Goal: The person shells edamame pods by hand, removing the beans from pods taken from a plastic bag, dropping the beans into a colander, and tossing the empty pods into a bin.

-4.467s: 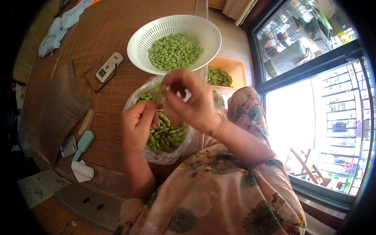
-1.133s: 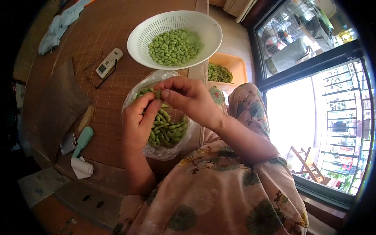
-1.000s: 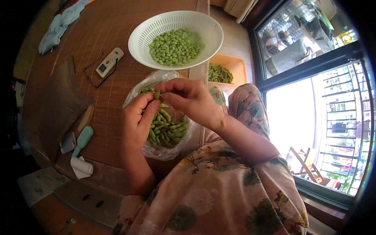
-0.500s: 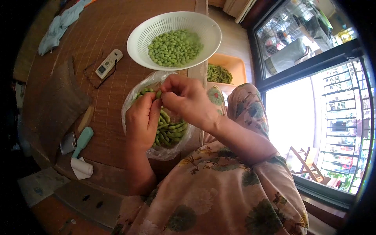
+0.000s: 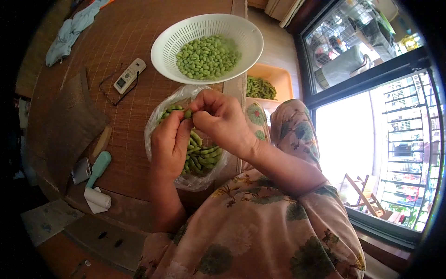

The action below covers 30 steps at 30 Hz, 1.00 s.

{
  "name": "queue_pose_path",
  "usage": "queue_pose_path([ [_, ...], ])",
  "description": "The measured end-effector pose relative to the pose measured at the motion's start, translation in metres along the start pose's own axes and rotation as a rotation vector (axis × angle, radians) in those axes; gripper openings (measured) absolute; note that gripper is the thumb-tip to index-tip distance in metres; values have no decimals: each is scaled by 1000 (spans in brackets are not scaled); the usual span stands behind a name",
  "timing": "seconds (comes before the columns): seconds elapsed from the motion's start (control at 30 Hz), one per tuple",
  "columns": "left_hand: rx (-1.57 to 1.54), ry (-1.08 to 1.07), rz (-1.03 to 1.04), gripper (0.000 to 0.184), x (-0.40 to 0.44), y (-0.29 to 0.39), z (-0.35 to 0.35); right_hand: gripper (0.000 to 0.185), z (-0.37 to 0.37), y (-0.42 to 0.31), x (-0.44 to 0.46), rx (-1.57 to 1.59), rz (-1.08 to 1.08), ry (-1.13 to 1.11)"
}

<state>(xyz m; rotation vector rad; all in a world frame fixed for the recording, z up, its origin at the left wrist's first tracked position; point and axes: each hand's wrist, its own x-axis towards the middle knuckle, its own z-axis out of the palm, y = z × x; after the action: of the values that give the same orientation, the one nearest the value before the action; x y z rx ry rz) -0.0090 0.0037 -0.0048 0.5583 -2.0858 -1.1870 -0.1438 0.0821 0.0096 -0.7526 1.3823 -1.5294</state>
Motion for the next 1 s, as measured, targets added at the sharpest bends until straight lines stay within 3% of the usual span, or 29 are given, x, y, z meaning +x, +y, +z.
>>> queue_pose_path([
  [0.27,-66,92,-47,16,-2,1,3,9,2,4,0,11,-51,12],
  [0.47,-278,30,-264,23,-4,-3,-2,12,-3,4,4,-79,-25,-33],
  [0.73,-483,-41,-384,26,-3,-3,-7,16,-7,-5,6,-63,67,-91],
  [1.0,-634,-133,-440,30,-4,-3,-10,18,-15,-2,12,-89,19,-136],
])
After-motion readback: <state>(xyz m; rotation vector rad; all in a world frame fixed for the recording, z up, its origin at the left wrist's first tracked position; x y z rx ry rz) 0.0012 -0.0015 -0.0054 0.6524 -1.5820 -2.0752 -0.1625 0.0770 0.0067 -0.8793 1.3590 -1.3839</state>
